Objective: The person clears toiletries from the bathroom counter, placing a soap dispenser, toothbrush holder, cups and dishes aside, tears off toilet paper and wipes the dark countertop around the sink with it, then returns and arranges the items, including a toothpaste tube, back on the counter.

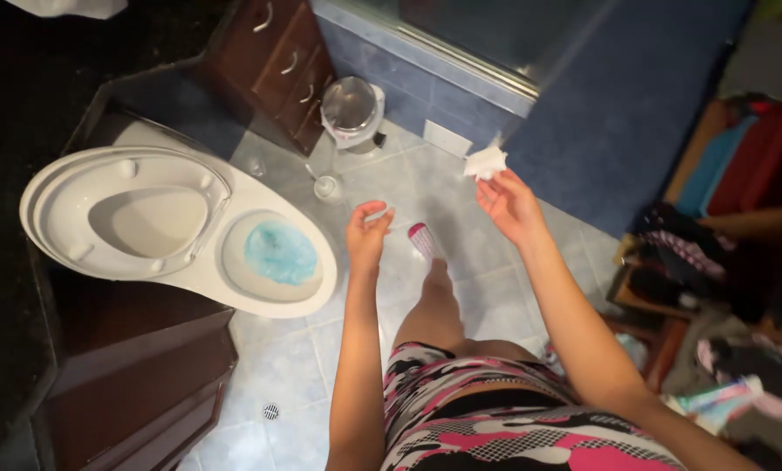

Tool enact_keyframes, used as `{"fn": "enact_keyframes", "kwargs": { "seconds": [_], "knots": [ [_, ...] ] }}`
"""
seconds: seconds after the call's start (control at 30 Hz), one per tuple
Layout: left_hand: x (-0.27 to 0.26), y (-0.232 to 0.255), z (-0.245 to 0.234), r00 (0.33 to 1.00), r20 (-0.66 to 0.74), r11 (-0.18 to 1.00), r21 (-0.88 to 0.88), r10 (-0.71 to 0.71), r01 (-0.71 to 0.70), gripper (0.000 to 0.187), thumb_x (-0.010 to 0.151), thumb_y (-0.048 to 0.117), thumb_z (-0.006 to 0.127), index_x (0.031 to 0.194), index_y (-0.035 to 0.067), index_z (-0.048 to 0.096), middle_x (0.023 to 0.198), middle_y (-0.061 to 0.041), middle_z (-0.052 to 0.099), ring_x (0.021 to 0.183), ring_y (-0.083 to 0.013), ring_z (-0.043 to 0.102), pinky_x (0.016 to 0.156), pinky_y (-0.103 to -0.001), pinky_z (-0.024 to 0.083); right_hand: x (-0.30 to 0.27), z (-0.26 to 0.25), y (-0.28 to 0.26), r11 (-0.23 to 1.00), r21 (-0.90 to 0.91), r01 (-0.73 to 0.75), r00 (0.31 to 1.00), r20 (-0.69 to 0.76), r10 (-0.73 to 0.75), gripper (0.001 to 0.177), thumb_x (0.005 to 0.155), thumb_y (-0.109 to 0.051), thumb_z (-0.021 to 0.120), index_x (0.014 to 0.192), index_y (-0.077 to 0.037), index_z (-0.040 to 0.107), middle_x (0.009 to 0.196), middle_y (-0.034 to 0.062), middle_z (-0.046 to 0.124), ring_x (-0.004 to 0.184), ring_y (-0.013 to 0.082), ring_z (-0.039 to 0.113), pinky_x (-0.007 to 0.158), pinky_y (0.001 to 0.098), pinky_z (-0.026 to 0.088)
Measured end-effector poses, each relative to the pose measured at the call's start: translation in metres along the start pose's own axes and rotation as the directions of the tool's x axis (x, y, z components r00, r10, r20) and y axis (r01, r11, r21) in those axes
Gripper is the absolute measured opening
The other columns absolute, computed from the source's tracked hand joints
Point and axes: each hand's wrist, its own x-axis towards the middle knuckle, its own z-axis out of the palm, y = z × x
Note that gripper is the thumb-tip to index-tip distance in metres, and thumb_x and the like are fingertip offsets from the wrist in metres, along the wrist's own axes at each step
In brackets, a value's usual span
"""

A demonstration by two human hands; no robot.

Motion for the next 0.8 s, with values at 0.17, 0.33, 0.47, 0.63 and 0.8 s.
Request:
{"fn": "enact_keyframes", "kwargs": {
  "seconds": [0.17, 0.33, 0.47, 0.63, 0.8],
  "knots": [
    [0.094, 0.037, 0.015, 0.992, -0.128, 1.000, 0.000, -0.012, 0.012, 0.024, 0.085, 0.012, 0.082, 0.107, 0.006, 0.073, 0.106, -0.011, 0.072, 0.070, -0.0149, 0.064, 0.071, -0.026, 0.056, 0.103, 0.058, -0.030, 0.994, -0.082, -0.074, 0.997, 0.028, 0.077, 0.022, 0.091, -0.005, 0.073, 0.080, -0.024, 0.075, 0.090, 0.0062, 0.078, 0.101, 0.0271, 0.077, 0.090, 0.0388, 0.059],
    [0.165, 0.082, 0.028, 0.985, -0.173, 1.000, 0.008, 0.013, -0.012, 0.027, 0.083, 0.013, 0.083, 0.108, 0.007, 0.073, 0.102, -0.012, 0.071, 0.069, -0.0153, 0.064, 0.070, -0.027, 0.055, 0.197, 0.108, -0.061, 0.988, -0.109, -0.106, 0.992, 0.050, 0.112, 0.020, 0.090, -0.006, 0.074, 0.078, -0.022, 0.074, 0.090, 0.0056, 0.078, 0.101, 0.0261, 0.078, 0.087, 0.0381, 0.059],
    [0.188, 0.124, 0.024, 0.961, -0.274, 1.000, 0.010, 0.021, -0.019, 0.024, 0.086, 0.014, 0.080, 0.108, 0.010, 0.073, 0.091, -0.008, 0.070, 0.068, -0.0125, 0.062, 0.069, -0.024, 0.053, 0.253, 0.132, -0.062, 0.979, -0.126, -0.157, 0.986, 0.032, 0.162, 0.021, 0.090, -0.008, 0.077, 0.078, -0.024, 0.073, 0.094, 0.0037, 0.079, 0.105, 0.0244, 0.077, 0.091, 0.0362, 0.058],
    [0.225, 0.094, 0.003, 0.904, -0.425, 0.996, -0.052, 0.042, -0.071, 0.022, 0.085, 0.010, 0.080, 0.107, 0.010, 0.073, 0.091, -0.009, 0.072, 0.071, -0.0119, 0.064, 0.071, -0.023, 0.055, 0.343, 0.138, -0.014, 0.931, -0.218, -0.291, 0.957, -0.071, 0.283, 0.021, 0.086, -0.007, 0.079, 0.078, -0.025, 0.072, 0.092, 0.0040, 0.079, 0.101, 0.0219, 0.077, 0.085, 0.0333, 0.059],
    [0.265, 0.074, 0.008, 0.863, -0.504, 0.995, -0.078, 0.016, -0.065, 0.021, 0.086, 0.012, 0.082, 0.104, 0.015, 0.073, 0.084, -0.007, 0.071, 0.070, -0.0128, 0.063, 0.068, -0.024, 0.051, 0.461, 0.113, 0.071, 0.821, -0.354, -0.448, 0.894, -0.145, 0.425, 0.019, 0.087, -0.010, 0.080, 0.087, -0.019, 0.064, 0.087, 0.0007, 0.076, 0.088, 0.0163, 0.075, 0.071, 0.0240, 0.059]
  ]
}}
